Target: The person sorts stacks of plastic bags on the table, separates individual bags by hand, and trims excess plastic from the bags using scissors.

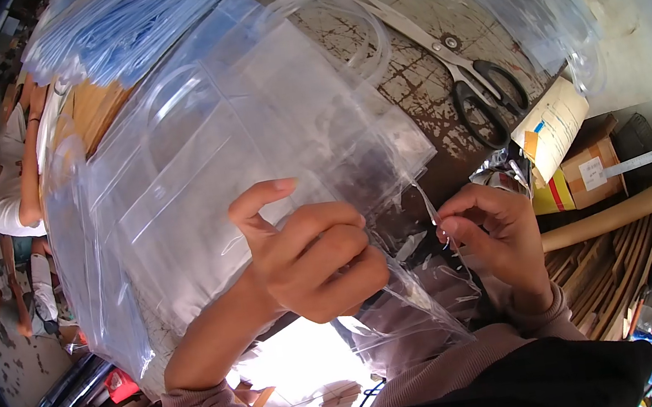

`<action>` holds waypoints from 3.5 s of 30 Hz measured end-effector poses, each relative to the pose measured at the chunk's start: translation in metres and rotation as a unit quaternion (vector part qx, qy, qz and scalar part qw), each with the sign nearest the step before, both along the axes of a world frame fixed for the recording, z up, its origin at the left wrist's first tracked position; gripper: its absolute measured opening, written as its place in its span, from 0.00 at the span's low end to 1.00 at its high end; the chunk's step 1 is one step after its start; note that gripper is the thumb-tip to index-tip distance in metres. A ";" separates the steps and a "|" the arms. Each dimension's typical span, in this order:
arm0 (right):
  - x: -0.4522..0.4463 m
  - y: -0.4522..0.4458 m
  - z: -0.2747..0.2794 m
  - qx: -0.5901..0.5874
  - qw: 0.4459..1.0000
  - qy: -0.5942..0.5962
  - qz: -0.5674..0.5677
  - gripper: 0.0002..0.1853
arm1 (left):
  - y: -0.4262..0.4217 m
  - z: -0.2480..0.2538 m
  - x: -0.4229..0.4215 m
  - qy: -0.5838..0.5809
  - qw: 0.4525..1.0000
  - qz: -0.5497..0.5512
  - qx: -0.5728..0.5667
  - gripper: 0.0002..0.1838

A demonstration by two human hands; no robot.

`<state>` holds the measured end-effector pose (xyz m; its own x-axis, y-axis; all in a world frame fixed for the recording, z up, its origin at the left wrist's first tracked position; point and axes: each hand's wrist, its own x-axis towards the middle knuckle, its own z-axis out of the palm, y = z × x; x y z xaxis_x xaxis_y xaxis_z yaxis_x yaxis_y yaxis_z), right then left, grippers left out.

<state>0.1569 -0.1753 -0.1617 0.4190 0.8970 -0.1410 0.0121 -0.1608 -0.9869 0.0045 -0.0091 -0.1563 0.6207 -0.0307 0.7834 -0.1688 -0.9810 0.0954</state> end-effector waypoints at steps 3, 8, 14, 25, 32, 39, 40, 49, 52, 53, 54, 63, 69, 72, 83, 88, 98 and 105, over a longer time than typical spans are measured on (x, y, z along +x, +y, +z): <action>-0.001 0.001 -0.003 -0.009 0.999 0.048 -0.010 0.03 | -0.001 0.000 0.000 0.001 1.000 0.000 -0.004 0.05; -0.012 0.014 0.001 0.023 0.995 -0.065 -0.077 0.11 | -0.001 0.001 -0.002 -0.002 1.000 -0.013 0.005 0.05; -0.011 0.036 0.009 0.080 0.987 -0.140 -0.018 0.11 | -0.005 0.003 -0.005 -0.056 0.997 0.006 0.057 0.11; 0.001 0.036 0.009 0.058 0.981 0.185 0.014 0.05 | -0.005 0.003 -0.005 -0.045 0.998 0.005 0.052 0.13; 0.004 0.036 0.005 0.057 0.959 0.272 0.048 0.08 | -0.005 0.004 -0.002 -0.030 0.999 0.001 0.027 0.08; 0.006 0.037 0.005 0.071 0.958 0.271 0.064 0.09 | -0.002 0.001 -0.001 0.021 0.993 -0.008 0.115 0.16; 0.006 0.037 0.005 0.068 0.960 0.265 0.065 0.09 | -0.002 0.001 -0.001 0.018 0.993 -0.007 0.118 0.18; 0.005 0.032 0.013 0.069 0.984 0.157 0.043 0.06 | -0.003 0.000 0.000 0.001 0.992 -0.016 0.128 0.22; 0.019 0.035 0.011 0.117 0.981 -0.150 -0.044 0.05 | -0.003 0.000 0.001 -0.001 0.991 -0.012 0.130 0.19; 0.027 0.039 0.010 0.145 0.905 -0.386 -0.105 0.09 | -0.004 0.000 0.002 -0.006 0.992 -0.010 0.129 0.18; 0.033 0.043 0.011 0.145 0.905 -0.386 -0.105 0.09 | -0.004 0.001 0.001 -0.007 0.992 -0.010 0.128 0.18; 0.064 0.043 0.013 -0.057 0.812 -0.573 -0.094 0.21 | -0.005 -0.001 0.001 -0.007 0.992 -0.012 0.127 0.16; 0.065 0.023 0.023 -0.096 0.829 -0.542 -0.094 0.23 | -0.004 0.001 0.002 -0.006 0.992 -0.004 0.130 0.16; 0.074 -0.006 0.035 -0.204 0.899 -0.385 -0.029 0.23 | -0.004 0.004 0.002 0.077 0.989 -0.001 0.127 0.15; 0.022 -0.059 -0.030 -0.007 0.982 0.185 0.020 0.30 | -0.012 -0.003 0.021 0.140 0.989 -0.010 0.043 0.16; 0.018 -0.058 -0.022 -0.021 0.965 0.262 0.015 0.30 | -0.025 -0.007 0.050 0.069 0.996 -0.056 -0.003 0.25; 0.016 -0.063 -0.012 -0.064 0.972 0.225 0.016 0.39 | -0.032 -0.006 0.056 0.046 0.997 -0.064 0.010 0.25; 0.017 -0.057 -0.025 -0.010 0.976 0.215 -0.009 0.40 | -0.032 -0.006 0.057 0.046 0.997 -0.063 0.008 0.26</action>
